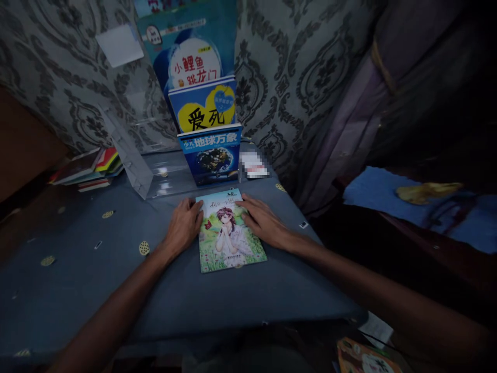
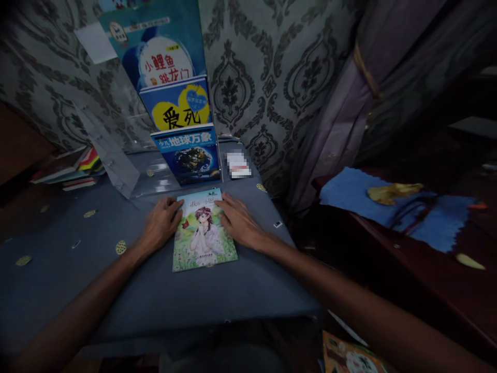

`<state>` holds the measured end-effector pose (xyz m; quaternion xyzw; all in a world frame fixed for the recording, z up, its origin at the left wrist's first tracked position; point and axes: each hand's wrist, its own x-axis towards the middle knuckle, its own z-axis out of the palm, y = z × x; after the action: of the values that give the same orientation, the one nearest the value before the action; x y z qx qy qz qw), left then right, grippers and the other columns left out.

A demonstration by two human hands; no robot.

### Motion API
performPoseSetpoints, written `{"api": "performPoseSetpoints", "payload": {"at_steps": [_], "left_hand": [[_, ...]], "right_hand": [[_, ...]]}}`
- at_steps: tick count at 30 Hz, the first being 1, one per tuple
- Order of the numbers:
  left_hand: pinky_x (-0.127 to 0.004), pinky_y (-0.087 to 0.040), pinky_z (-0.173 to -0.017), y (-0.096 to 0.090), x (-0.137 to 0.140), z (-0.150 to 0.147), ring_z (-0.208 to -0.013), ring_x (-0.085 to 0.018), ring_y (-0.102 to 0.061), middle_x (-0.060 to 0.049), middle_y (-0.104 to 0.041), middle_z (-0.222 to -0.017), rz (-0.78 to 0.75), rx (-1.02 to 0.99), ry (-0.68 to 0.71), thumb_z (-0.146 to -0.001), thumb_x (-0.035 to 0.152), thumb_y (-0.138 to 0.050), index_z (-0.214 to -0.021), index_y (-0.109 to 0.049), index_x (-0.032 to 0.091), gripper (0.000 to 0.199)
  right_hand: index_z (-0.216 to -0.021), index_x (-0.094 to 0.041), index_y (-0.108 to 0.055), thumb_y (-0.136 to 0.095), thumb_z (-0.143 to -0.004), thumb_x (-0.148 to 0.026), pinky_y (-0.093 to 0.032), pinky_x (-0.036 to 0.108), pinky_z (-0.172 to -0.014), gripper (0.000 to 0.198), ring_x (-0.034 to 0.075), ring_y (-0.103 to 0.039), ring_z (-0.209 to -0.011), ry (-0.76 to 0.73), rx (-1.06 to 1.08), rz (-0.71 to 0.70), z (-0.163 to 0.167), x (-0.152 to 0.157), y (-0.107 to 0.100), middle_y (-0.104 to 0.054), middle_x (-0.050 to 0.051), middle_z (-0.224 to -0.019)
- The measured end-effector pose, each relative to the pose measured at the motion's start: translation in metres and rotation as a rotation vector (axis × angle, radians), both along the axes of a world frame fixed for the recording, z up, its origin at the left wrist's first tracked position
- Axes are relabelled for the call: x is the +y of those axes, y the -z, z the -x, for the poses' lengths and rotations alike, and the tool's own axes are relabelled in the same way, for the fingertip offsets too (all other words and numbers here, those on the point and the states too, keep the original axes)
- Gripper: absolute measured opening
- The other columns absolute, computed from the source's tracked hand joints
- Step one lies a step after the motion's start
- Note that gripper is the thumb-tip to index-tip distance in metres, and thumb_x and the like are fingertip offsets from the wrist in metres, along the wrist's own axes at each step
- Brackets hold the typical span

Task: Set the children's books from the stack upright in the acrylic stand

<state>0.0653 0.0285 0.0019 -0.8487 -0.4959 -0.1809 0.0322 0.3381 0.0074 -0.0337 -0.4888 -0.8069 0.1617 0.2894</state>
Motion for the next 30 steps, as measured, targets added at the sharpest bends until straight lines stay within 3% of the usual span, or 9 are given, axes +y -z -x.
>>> {"api": "performPoseSetpoints", "payload": {"at_steps": [4, 8, 13, 17, 21, 25, 30], "left_hand": [[-0.042, -0.055, -0.092, -0.004, -0.002, -0.004, -0.104, -0.027, -0.063, -0.012, -0.065, -0.114, 0.008, 0.034, -0.01, -0.1, 0.024, -0.046, -0.118, -0.067, 0.019, 0.029], [-0.044, -0.054, -0.095, -0.006, 0.004, -0.015, -0.112, -0.029, -0.062, -0.014, -0.065, -0.122, -0.006, 0.09, -0.02, -0.1, 0.022, -0.044, -0.117, -0.066, 0.017, 0.029], [-0.046, -0.055, -0.099, -0.002, 0.019, -0.03, -0.114, -0.03, -0.064, -0.017, -0.067, -0.123, -0.023, 0.111, 0.03, -0.103, 0.023, -0.04, -0.126, -0.063, 0.012, 0.035], [-0.043, -0.056, -0.101, 0.001, 0.038, -0.024, -0.117, -0.028, -0.066, -0.016, -0.067, -0.128, 0.013, 0.079, 0.142, -0.105, 0.026, -0.037, -0.13, -0.061, 0.012, 0.038], [-0.043, -0.054, -0.106, -0.007, 0.06, -0.012, -0.121, -0.026, -0.065, -0.013, -0.067, -0.131, 0.0, 0.151, 0.281, -0.106, 0.031, -0.036, -0.128, -0.064, 0.018, 0.038], [-0.042, -0.056, -0.098, -0.021, 0.068, -0.016, -0.112, -0.027, -0.067, -0.012, -0.071, -0.12, -0.077, 0.337, 0.318, -0.106, 0.034, -0.038, -0.123, -0.067, 0.018, 0.037], [-0.037, -0.055, -0.076, -0.025, 0.054, -0.022, -0.097, -0.027, -0.067, -0.011, -0.069, -0.096, -0.135, 0.455, 0.148, -0.106, 0.031, -0.037, -0.109, -0.07, 0.02, 0.035]], "right_hand": [[-0.137, -0.02, -0.062, -0.043, -0.096, -0.018, -0.04, 0.056, -0.118, 0.045, 0.028, -0.05, -0.143, 0.054, 0.04, 0.001, 0.006, 0.033, -0.005, -0.059, 0.014, -0.149], [-0.132, -0.017, -0.064, -0.044, -0.092, -0.011, -0.043, 0.05, -0.115, 0.046, 0.027, -0.057, -0.135, 0.106, 0.116, 0.022, 0.009, 0.046, -0.011, -0.064, 0.014, -0.142], [-0.124, -0.015, -0.068, -0.045, -0.091, -0.008, -0.049, 0.043, -0.106, 0.041, 0.025, -0.066, -0.12, 0.135, 0.224, 0.043, 0.008, 0.05, -0.015, -0.073, 0.013, -0.127], [-0.114, -0.016, -0.071, -0.047, -0.09, -0.007, -0.052, 0.039, -0.097, 0.035, 0.023, -0.069, -0.108, 0.155, 0.29, 0.042, 0.008, 0.046, -0.023, -0.075, 0.012, -0.117], [-0.104, -0.014, -0.073, -0.05, -0.091, -0.011, -0.053, 0.031, -0.072, 0.027, 0.02, -0.071, -0.08, 0.187, 0.375, 0.183, 0.003, 0.035, -0.033, -0.075, 0.007, -0.086], [-0.099, -0.012, -0.072, -0.051, -0.09, -0.011, -0.046, 0.025, -0.059, 0.023, 0.015, -0.066, -0.062, 0.128, 0.465, 0.306, -0.002, 0.025, -0.039, -0.071, 0.003, -0.072], [-0.097, -0.014, -0.073, -0.052, -0.089, -0.01, -0.042, 0.025, -0.062, 0.022, 0.014, -0.061, -0.063, 0.085, 0.347, 0.224, -0.004, 0.02, -0.042, -0.069, 0.001, -0.069]]}}
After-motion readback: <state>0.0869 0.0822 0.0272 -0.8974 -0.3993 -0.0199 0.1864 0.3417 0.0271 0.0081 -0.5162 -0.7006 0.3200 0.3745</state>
